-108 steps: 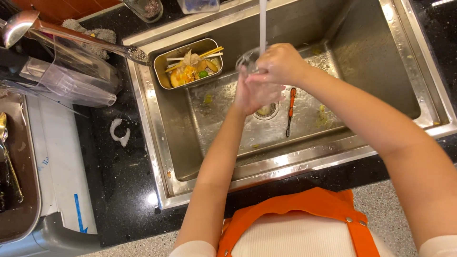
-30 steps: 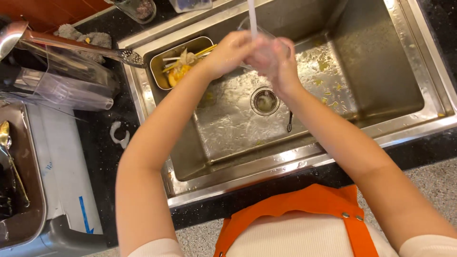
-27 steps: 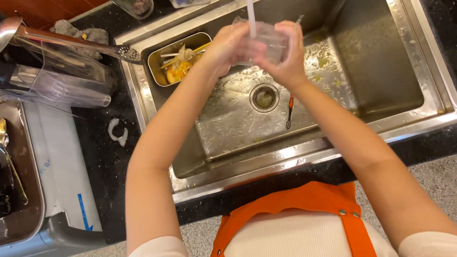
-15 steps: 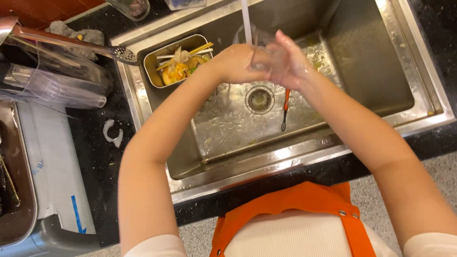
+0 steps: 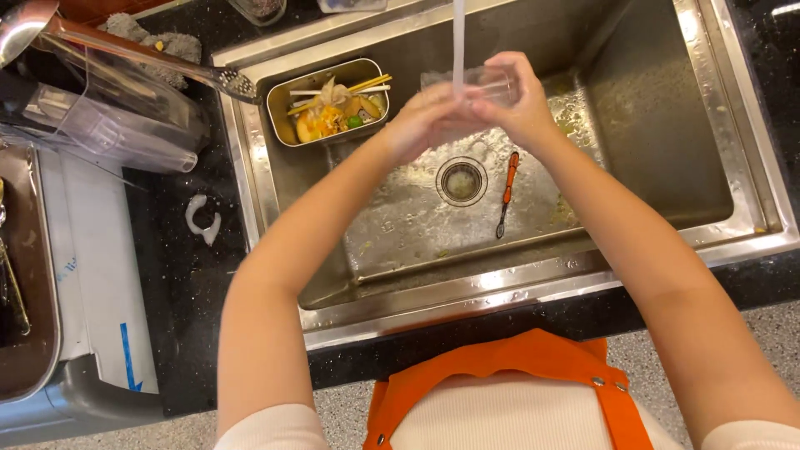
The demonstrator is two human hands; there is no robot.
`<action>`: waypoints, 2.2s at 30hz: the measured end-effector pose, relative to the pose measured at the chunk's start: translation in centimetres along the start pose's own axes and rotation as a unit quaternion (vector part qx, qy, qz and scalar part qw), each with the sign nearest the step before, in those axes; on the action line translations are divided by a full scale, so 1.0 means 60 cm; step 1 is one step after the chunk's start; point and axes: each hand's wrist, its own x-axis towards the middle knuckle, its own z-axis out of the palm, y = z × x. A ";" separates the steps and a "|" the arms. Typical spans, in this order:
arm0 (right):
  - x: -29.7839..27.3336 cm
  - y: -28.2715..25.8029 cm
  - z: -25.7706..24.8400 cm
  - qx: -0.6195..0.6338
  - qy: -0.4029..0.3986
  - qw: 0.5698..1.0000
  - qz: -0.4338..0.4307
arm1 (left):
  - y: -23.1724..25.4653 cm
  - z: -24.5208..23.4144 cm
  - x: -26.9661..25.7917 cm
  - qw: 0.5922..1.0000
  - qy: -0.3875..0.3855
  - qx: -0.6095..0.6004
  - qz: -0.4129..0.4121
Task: Washing a juicer component and a glass in a kitchen sink.
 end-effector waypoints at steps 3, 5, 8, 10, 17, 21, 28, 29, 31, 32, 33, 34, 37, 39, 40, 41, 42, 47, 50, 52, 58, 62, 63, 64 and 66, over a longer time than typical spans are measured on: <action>0.003 -0.004 0.002 0.045 0.038 0.995 0.075 | -0.010 0.015 0.027 0.987 0.120 -0.107 0.016; -0.013 -0.009 0.011 0.123 0.077 0.981 0.129 | 0.013 0.032 0.025 0.965 0.191 -0.177 0.019; -0.015 -0.043 0.027 0.418 -0.049 0.883 0.208 | 0.090 0.016 0.011 0.951 0.116 0.263 0.113; -0.016 -0.058 0.035 0.572 0.065 0.755 0.313 | 0.114 -0.011 -0.004 0.818 0.076 0.539 0.184; -0.005 -0.063 0.043 0.576 -0.017 0.737 0.354 | 0.130 -0.017 -0.031 0.803 0.218 0.404 0.381; -0.007 -0.051 0.045 0.537 -0.111 0.768 0.331 | 0.124 -0.022 -0.023 0.787 0.209 0.491 0.310; 0.000 -0.117 0.055 0.340 -0.092 0.871 0.341 | 0.156 -0.062 -0.001 0.879 0.156 0.391 0.223; 0.001 -0.115 0.052 0.340 -0.093 0.871 0.342 | 0.147 -0.064 0.006 0.880 0.157 0.390 0.222; 0.001 -0.111 0.049 0.246 -0.050 0.941 0.227 | 0.127 -0.068 0.018 0.970 0.121 0.175 0.118; -0.002 -0.079 0.044 0.246 -0.050 0.941 0.228 | 0.104 -0.069 0.021 0.970 0.121 0.174 0.118; -0.005 -0.047 0.039 0.277 -0.009 0.942 0.191 | 0.081 -0.071 0.025 0.984 0.131 0.071 0.096; -0.006 -0.015 0.032 0.307 0.032 0.939 0.153 | 0.060 -0.073 0.030 0.987 0.138 -0.032 0.074; -0.028 0.037 0.030 0.212 0.087 0.968 0.105 | -0.015 -0.065 0.047 0.960 0.112 -0.239 0.089; -0.021 0.017 0.033 0.205 0.074 0.971 0.095 | -0.045 -0.051 0.043 0.960 0.115 -0.249 0.057; -0.017 0.006 0.039 0.201 0.061 0.974 0.085 | -0.061 -0.046 0.037 0.959 0.118 -0.256 0.024; -0.007 -0.003 0.044 0.202 0.058 0.974 0.085 | -0.067 -0.037 0.032 0.959 0.121 -0.256 0.024; -0.001 -0.013 0.047 0.256 0.048 0.951 0.167 | -0.073 -0.025 0.026 0.934 0.142 -0.329 -0.018; 0.029 -0.017 0.065 0.254 0.091 0.850 0.451 | -0.239 0.028 0.038 0.828 0.254 -0.491 -0.096; 0.042 -0.046 0.086 0.345 0.178 0.768 0.509 | -0.210 0.034 0.002 0.791 0.359 -0.488 -0.081; 0.029 0.003 0.081 0.318 0.255 0.826 0.390 | -0.018 0.062 -0.039 0.777 0.293 -0.517 -0.207; 0.018 0.028 0.066 -0.062 0.146 0.983 0.089 | -0.081 0.084 -0.053 0.779 0.213 -0.580 -0.104; 0.029 -0.129 0.082 -0.207 0.024 0.977 0.039 | -0.158 0.095 -0.040 0.755 0.189 -0.627 0.016; 0.035 -0.136 0.076 -0.244 -0.049 0.968 -0.041 | -0.161 0.093 -0.039 0.741 0.152 -0.651 0.058; 0.037 -0.143 0.075 -0.276 -0.121 0.946 -0.119 | -0.165 0.093 -0.045 0.724 0.115 -0.673 0.097; 0.050 -0.125 0.066 -0.139 -0.122 0.981 -0.053 | -0.142 0.081 -0.043 0.741 0.129 -0.654 0.083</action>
